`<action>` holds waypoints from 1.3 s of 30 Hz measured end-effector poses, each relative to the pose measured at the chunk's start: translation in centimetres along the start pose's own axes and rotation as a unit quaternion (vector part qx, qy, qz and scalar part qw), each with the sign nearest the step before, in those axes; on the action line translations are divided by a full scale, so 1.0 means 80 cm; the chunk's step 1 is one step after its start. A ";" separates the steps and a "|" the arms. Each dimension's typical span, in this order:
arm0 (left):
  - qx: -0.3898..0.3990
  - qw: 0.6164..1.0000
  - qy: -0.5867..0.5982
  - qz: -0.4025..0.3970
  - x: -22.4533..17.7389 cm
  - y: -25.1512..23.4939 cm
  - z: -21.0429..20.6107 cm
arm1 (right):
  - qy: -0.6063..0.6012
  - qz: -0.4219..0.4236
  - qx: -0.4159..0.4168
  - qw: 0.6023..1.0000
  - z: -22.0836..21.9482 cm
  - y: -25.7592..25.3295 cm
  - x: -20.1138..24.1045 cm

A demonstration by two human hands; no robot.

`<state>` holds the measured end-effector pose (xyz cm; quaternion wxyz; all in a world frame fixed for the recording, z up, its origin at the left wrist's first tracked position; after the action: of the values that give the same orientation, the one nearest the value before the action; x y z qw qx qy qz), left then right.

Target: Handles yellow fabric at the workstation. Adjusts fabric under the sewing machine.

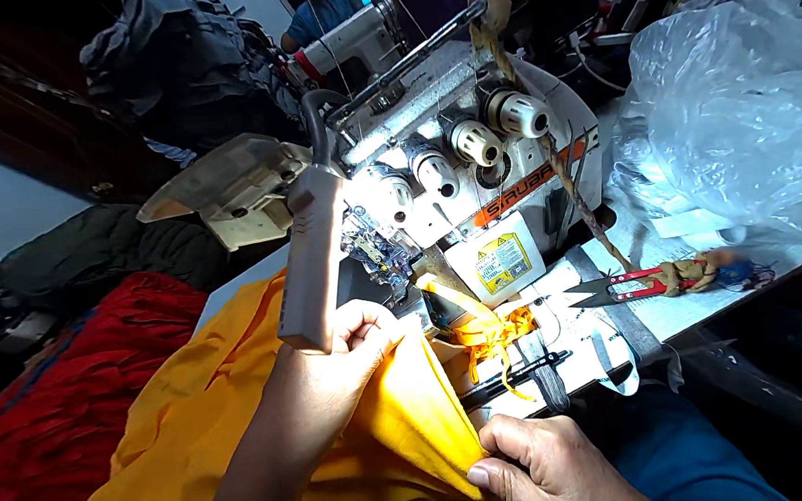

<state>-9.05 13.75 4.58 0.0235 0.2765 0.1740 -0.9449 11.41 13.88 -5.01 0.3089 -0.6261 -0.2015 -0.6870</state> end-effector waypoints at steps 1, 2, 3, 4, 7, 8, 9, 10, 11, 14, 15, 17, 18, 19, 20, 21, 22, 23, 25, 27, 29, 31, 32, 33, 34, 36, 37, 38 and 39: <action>-0.005 1.000 -0.003 -0.009 -0.001 0.000 -0.001 | 0.001 0.002 -0.001 1.000 0.000 0.000 0.000; -0.010 1.000 -0.015 -0.021 -0.002 0.000 -0.002 | 0.003 0.004 0.000 1.000 0.000 -0.001 -0.001; -0.014 0.998 -0.038 -0.039 -0.001 0.001 -0.002 | 0.004 0.006 -0.001 1.000 -0.001 -0.001 -0.002; -0.013 0.996 -0.067 -0.058 -0.001 0.002 -0.002 | 0.005 0.009 -0.003 1.000 -0.002 -0.001 -0.002; -0.008 0.987 -0.127 -0.099 0.000 0.001 0.000 | 0.011 0.021 -0.017 1.000 -0.004 -0.002 -0.005; -0.003 0.985 -0.136 -0.107 0.000 0.001 0.000 | 0.014 0.027 -0.023 0.999 -0.004 -0.002 -0.006; 0.002 0.984 -0.141 -0.110 0.000 0.001 0.001 | 0.017 0.033 -0.030 0.999 -0.005 -0.003 -0.007; 0.004 0.984 -0.141 -0.110 0.000 0.002 0.001 | 0.022 0.038 -0.037 0.998 -0.005 -0.002 -0.008; 0.002 0.984 -0.137 -0.110 -0.001 0.003 0.001 | 0.030 0.041 -0.043 0.998 -0.005 -0.002 -0.008; -0.006 0.984 -0.111 -0.136 0.000 0.010 -0.002 | 0.047 0.030 -0.047 0.997 -0.001 0.000 -0.001; -0.005 0.984 -0.111 -0.143 -0.003 0.015 -0.001 | 0.048 0.028 -0.050 0.997 -0.001 0.001 0.000; 0.026 0.984 -0.102 -0.140 -0.020 0.026 0.008 | 0.035 0.039 -0.062 0.997 -0.001 0.001 -0.001; 0.046 0.986 -0.083 -0.138 -0.031 0.032 0.013 | 0.023 0.047 -0.073 0.996 -0.001 0.000 -0.002; 0.065 0.986 -0.054 -0.144 -0.041 0.039 0.018 | 0.010 0.054 -0.083 0.995 -0.002 -0.001 -0.004; 0.079 0.984 -0.027 -0.156 -0.049 0.044 0.021 | 0.001 0.058 -0.092 0.994 -0.002 -0.003 -0.005; 0.090 0.981 -0.015 -0.170 -0.055 0.049 0.022 | -0.007 0.060 -0.097 0.993 -0.001 -0.005 -0.004; 0.098 0.978 -0.012 -0.183 -0.060 0.053 0.020 | -0.014 0.068 -0.096 0.993 0.000 -0.008 -0.003; 0.106 0.976 -0.010 -0.192 -0.063 0.056 0.018 | -0.021 0.083 -0.093 0.992 0.002 -0.011 0.000; 0.115 0.973 -0.004 -0.200 -0.069 0.061 0.013 | -0.038 0.114 -0.081 0.989 0.006 -0.014 0.010; 0.114 0.973 0.007 -0.202 -0.071 0.067 0.010 | -0.049 0.134 -0.074 0.987 0.008 -0.014 0.020; 0.103 0.974 0.013 -0.202 -0.071 0.071 0.008 | -0.044 0.144 -0.079 0.985 0.008 -0.014 0.024; 0.090 0.976 0.020 -0.198 -0.069 0.075 0.007 | -0.037 0.150 -0.087 0.984 0.008 -0.012 0.026; 0.083 0.978 0.027 -0.191 -0.068 0.077 0.006 | -0.033 0.151 -0.091 0.984 0.007 -0.011 0.026; 0.078 0.979 0.030 -0.184 -0.067 0.079 0.005 | -0.031 0.150 -0.092 0.984 0.007 -0.010 0.027; 0.074 0.981 0.029 -0.177 -0.067 0.081 0.005 | -0.032 0.148 -0.088 0.984 0.006 -0.009 0.028; 0.075 0.982 0.031 -0.168 -0.066 0.084 0.005 | -0.035 0.145 -0.081 0.985 0.006 -0.008 0.031; 0.079 0.983 0.029 -0.166 -0.064 0.085 0.006 | -0.037 0.146 -0.078 0.986 0.006 -0.008 0.031; 0.083 0.983 0.029 -0.164 -0.062 0.087 0.007 | -0.039 0.148 -0.074 0.985 0.006 -0.008 0.030; 0.087 0.982 0.030 -0.162 -0.060 0.089 0.008 | -0.042 0.151 -0.069 0.985 0.005 -0.007 0.028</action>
<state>-4.30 6.64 5.38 -0.1593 0.2740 0.1344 -0.9389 11.26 14.19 -2.68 0.3561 -0.6972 -0.0693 -0.6183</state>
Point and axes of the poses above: each hand's wrist, its own y-axis away from the middle knuckle, its own z-axis out of the back of the hand, x = y × z, the point moved 1 cm from there along -y, towards the middle knuckle, and after that the axes turned 10 degrees about -z, right-handed, at the moved point
